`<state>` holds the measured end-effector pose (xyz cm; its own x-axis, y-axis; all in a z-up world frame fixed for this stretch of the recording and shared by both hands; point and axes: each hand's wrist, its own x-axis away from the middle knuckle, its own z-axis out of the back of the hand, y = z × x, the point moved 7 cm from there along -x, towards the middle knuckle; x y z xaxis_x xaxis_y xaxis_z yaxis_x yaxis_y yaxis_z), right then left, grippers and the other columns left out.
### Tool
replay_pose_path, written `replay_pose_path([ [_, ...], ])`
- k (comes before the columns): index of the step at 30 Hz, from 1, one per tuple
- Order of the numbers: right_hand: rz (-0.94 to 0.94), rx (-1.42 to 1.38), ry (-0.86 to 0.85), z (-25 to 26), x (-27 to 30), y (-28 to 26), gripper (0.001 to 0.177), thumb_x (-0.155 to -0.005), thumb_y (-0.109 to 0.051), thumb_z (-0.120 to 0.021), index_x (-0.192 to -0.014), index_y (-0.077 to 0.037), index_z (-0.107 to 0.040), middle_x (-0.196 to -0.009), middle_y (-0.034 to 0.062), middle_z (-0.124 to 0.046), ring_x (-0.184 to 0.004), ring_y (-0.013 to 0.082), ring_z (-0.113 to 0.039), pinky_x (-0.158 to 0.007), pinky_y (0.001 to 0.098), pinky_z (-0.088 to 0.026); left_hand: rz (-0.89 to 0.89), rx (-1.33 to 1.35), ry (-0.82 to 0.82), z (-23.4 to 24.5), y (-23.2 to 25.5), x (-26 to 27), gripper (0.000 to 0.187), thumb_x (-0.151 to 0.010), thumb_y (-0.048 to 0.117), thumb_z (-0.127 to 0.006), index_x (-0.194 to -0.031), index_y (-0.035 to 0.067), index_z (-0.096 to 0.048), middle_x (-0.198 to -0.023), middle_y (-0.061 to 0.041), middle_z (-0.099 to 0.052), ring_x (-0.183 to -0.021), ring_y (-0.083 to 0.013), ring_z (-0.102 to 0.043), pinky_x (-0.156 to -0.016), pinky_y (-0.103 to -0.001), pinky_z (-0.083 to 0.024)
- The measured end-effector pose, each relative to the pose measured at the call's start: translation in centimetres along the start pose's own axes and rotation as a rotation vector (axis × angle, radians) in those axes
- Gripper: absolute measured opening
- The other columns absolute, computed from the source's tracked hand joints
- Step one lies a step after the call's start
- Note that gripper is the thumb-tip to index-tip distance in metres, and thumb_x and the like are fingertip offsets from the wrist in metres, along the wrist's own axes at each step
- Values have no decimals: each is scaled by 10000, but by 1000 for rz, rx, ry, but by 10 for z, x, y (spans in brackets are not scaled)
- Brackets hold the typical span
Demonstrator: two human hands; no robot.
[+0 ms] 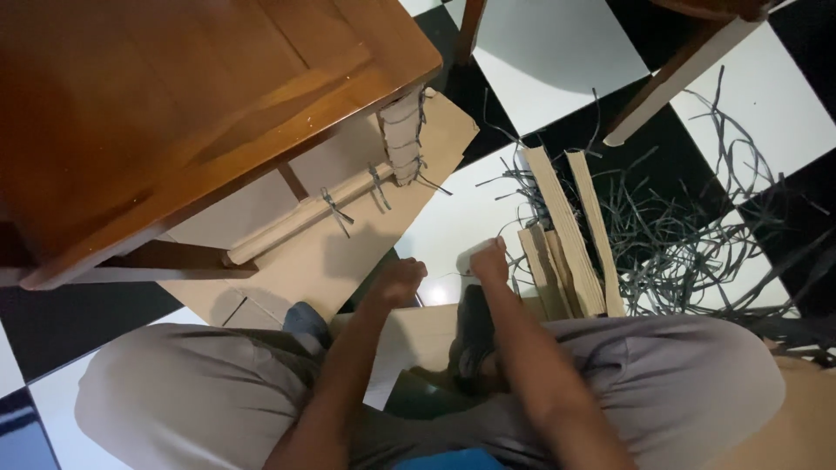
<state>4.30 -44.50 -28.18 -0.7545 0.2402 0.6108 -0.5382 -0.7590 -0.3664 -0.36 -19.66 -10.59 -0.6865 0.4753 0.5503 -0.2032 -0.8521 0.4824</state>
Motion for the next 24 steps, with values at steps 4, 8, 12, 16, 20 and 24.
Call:
replay_pose_path([
  [4, -79, -240, -5, 0, 34, -22, 720, -930, -129, -519, -1595, -119, -243, -1549, 236, -368, -1311, 469, -556, -1078, 557, -469, 54, 45, 27, 21, 3, 18, 294, -1053, 156, -448, -1213, 74, -680, -1121, -154, -699, -1072, -343, -704, -836, -472, -583],
  [8, 119, -27, -18, 28, 89, -76, 599, -950, -97, -489, -1545, -159, -465, -1598, 262, -311, -1364, 486, -515, -1022, 586, -524, 59, 90, 103, 33, 1, 19, 307, -1040, 139, -431, -1184, 55, -689, -1092, -180, -707, -1061, -385, -713, -810, -482, -597],
  [12, 37, -5, -79, -7, 63, -43, 681, -894, -70, -563, -1551, -204, -439, -1657, 225, -118, -1248, 477, -618, -977, 572, -558, 113, 188, 153, 11, -21, 12, 337, -1058, 246, -416, -1217, 117, -684, -1156, -138, -700, -1143, -368, -683, -907, -489, -572],
  [16, -96, -182, -4, -13, 48, -27, 748, -915, -145, -561, -1607, -147, -278, -1538, 189, -317, -1190, 461, -649, -1001, 566, -524, 142, 277, 224, -2, -36, 8, 315, -1058, 303, -444, -1209, 154, -678, -1154, -137, -696, -1141, -377, -673, -928, -511, -554],
  [20, 585, -58, 233, 24, 118, -94, 377, -993, -96, -491, -1326, -3, -642, -1391, 238, -598, -1312, 399, -565, -1141, 486, -448, 170, 183, 239, 0, -38, 6, 326, -1061, 277, -428, -1220, 107, -656, -1136, -154, -702, -1092, -382, -699, -910, -535, -562],
  [24, 575, -310, -68, 17, 161, -135, 541, -857, -74, -592, -1366, -256, -626, -1384, 51, -641, -1248, 355, -610, -1073, 486, -505, 213, 95, 252, -17, -65, -15, 365, -1022, 352, -472, -1249, 161, -684, -1326, -31, -670, -1194, -348, -679, -1008, -516, -553],
])
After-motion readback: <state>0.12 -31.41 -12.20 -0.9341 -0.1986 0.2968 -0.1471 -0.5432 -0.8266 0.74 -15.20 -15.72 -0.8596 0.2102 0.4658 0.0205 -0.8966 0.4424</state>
